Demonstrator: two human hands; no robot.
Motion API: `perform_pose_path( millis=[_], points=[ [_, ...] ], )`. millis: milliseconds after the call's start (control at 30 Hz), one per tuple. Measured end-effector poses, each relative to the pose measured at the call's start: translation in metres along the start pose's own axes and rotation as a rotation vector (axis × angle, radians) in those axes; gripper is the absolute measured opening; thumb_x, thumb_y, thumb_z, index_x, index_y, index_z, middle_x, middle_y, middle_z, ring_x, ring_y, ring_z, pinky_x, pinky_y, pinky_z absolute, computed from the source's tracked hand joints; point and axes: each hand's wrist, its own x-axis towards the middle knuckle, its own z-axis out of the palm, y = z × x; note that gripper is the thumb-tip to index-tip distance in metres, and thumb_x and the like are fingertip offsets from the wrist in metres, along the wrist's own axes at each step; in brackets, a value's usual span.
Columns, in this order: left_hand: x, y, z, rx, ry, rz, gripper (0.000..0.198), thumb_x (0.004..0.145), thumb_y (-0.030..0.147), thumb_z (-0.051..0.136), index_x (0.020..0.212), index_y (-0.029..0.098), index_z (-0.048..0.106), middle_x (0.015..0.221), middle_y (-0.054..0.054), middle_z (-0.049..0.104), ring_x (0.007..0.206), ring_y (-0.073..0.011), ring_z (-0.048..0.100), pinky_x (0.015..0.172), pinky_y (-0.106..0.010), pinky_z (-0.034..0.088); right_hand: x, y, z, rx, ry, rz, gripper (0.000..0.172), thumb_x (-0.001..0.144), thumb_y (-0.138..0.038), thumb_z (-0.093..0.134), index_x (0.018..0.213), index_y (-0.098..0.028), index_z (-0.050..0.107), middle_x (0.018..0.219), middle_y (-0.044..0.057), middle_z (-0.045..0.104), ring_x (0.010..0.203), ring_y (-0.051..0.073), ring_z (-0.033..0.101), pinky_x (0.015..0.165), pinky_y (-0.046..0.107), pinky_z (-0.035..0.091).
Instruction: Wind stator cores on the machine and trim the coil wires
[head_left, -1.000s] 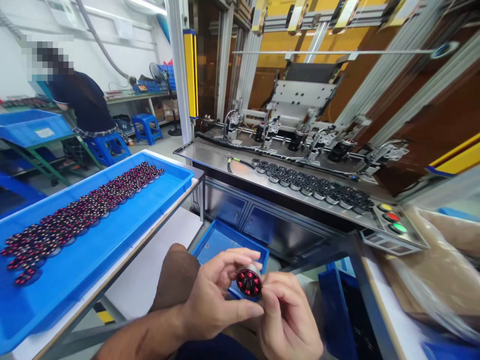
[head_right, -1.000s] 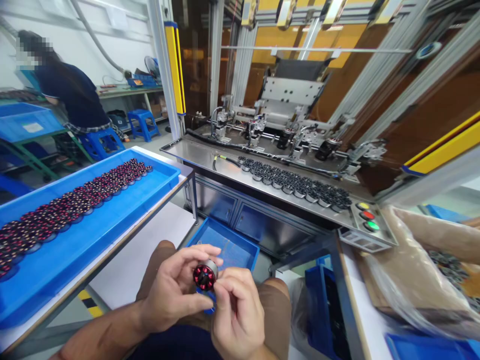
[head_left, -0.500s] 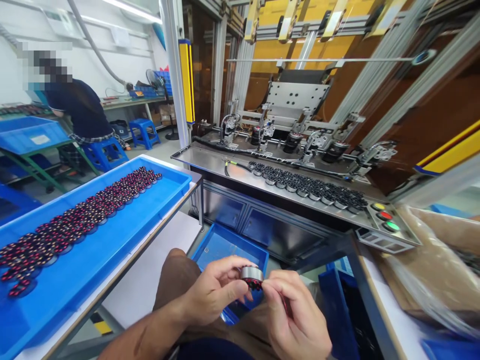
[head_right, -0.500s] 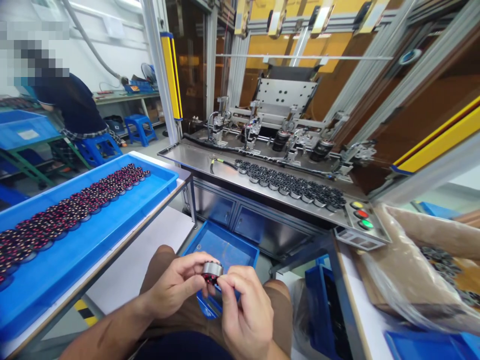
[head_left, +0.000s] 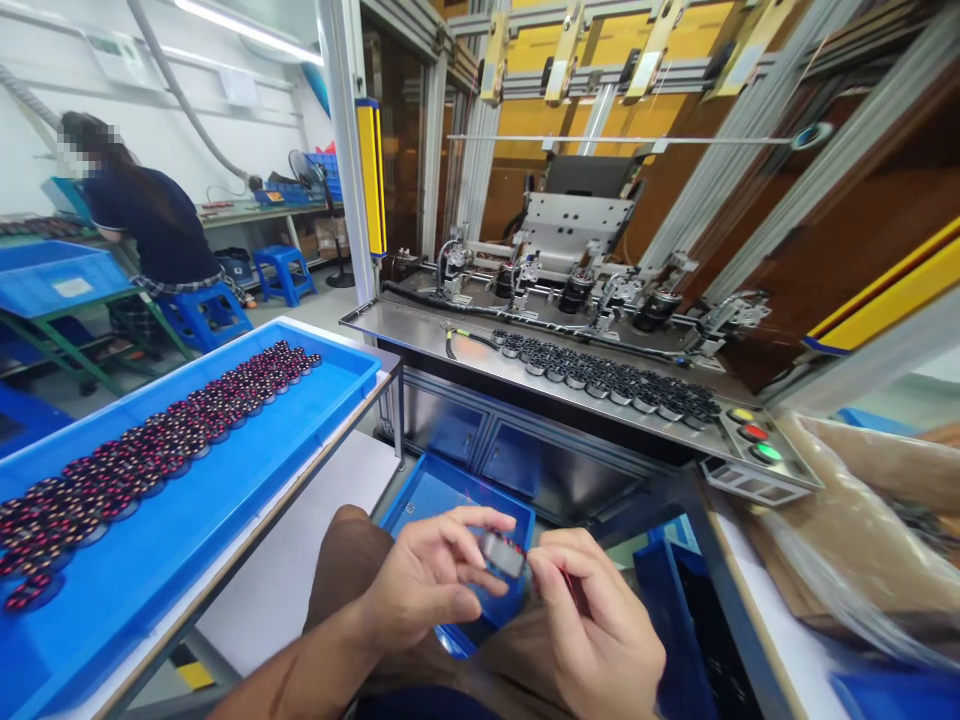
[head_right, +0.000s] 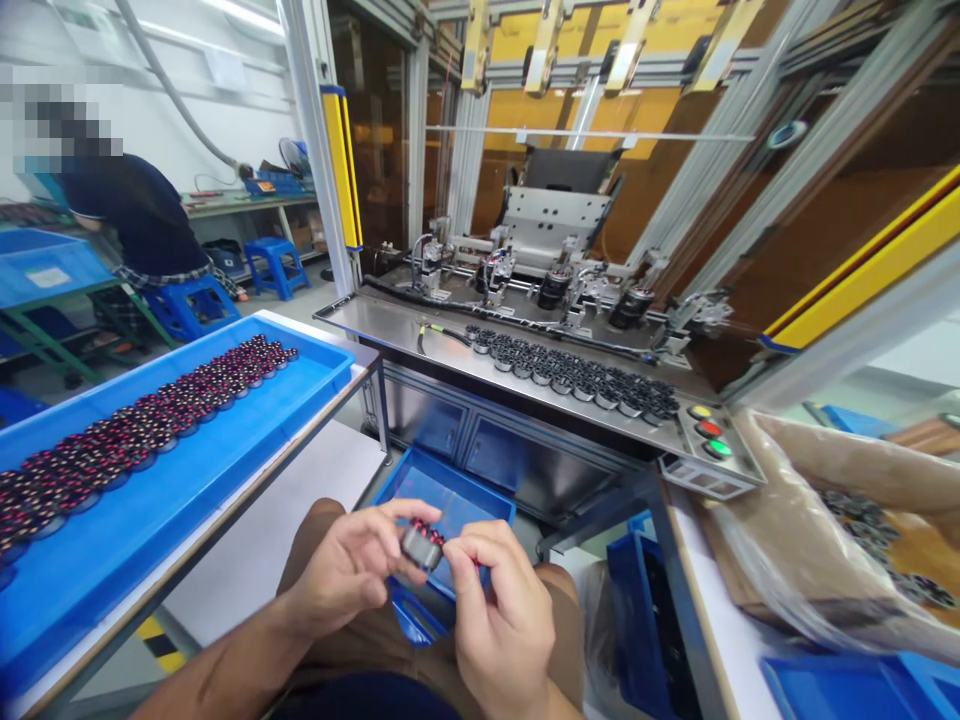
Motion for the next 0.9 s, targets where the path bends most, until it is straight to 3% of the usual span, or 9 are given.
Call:
perform_pose_path(
  millis=[67,167,233,367,533,733,900],
  points=[
    [0.002,0.004,0.002,-0.149,-0.024,-0.003,0.036,0.064,0.031,0.088,0.085,0.020,0.060,0.113,-0.007,0.070,0.109,-0.0229,0.066,0.091,-0.035,0.051,0.001,-0.002,-0.002,0.043,-0.036,-0.004,0.018,0.091,-0.009,0.054,0.077,-0.018,0.060,0.067,0.001,0.060,0.059,0.013,0.059,0.052,0.024,0.049],
    [0.005,0.008,0.004,-0.217,0.029,-0.048,0.054,0.057,0.041,0.090,0.094,0.021,0.057,0.113,-0.008,0.069,0.118,-0.0254,0.061,0.093,-0.036,0.050,0.002,-0.004,-0.008,0.030,-0.081,-0.096,0.017,0.090,-0.007,0.053,0.080,-0.018,0.061,0.067,0.001,0.061,0.060,0.013,0.060,0.052,0.024,0.051],
    [0.006,0.006,0.002,-0.153,0.032,-0.154,0.055,0.061,0.046,0.087,0.099,0.017,0.059,0.108,-0.010,0.070,0.105,-0.0214,0.067,0.084,-0.029,0.053,0.003,-0.004,-0.013,-0.011,-0.115,-0.171,0.016,0.089,-0.005,0.054,0.085,-0.019,0.061,0.070,0.003,0.064,0.062,0.014,0.063,0.053,0.024,0.053],
    [0.005,-0.007,-0.003,-0.105,-0.181,-0.342,0.036,0.084,0.045,0.069,0.097,0.014,0.056,0.075,-0.004,0.071,0.061,-0.0117,0.070,0.056,-0.018,0.049,0.006,-0.001,-0.021,-0.079,-0.186,-0.254,0.015,0.089,-0.007,0.053,0.092,-0.019,0.061,0.073,0.004,0.068,0.064,0.015,0.067,0.053,0.024,0.056],
    [0.004,-0.013,-0.005,-0.089,-0.183,-0.316,0.031,0.087,0.037,0.068,0.103,0.018,0.049,0.077,-0.003,0.074,0.063,-0.0143,0.073,0.055,-0.018,0.052,0.005,-0.001,-0.021,-0.120,-0.164,-0.258,0.013,0.089,-0.008,0.054,0.091,-0.020,0.060,0.070,0.002,0.065,0.060,0.013,0.064,0.052,0.024,0.054],
    [0.002,-0.009,-0.001,0.007,-0.046,-0.257,0.029,0.082,0.021,0.074,0.100,0.020,0.050,0.083,0.001,0.069,0.061,-0.0111,0.071,0.053,-0.016,0.053,0.000,0.000,-0.013,-0.118,-0.101,-0.149,0.014,0.089,-0.007,0.054,0.083,-0.019,0.061,0.068,0.001,0.062,0.061,0.013,0.061,0.053,0.023,0.051],
    [-0.001,-0.002,0.006,0.003,-0.010,-0.043,0.037,0.068,0.011,0.084,0.089,0.019,0.055,0.115,-0.002,0.059,0.089,-0.0133,0.071,0.078,-0.024,0.056,0.004,-0.005,-0.010,-0.081,-0.063,-0.064,0.016,0.090,-0.008,0.054,0.079,-0.018,0.059,0.067,0.002,0.060,0.058,0.013,0.058,0.051,0.024,0.049]
  ],
)
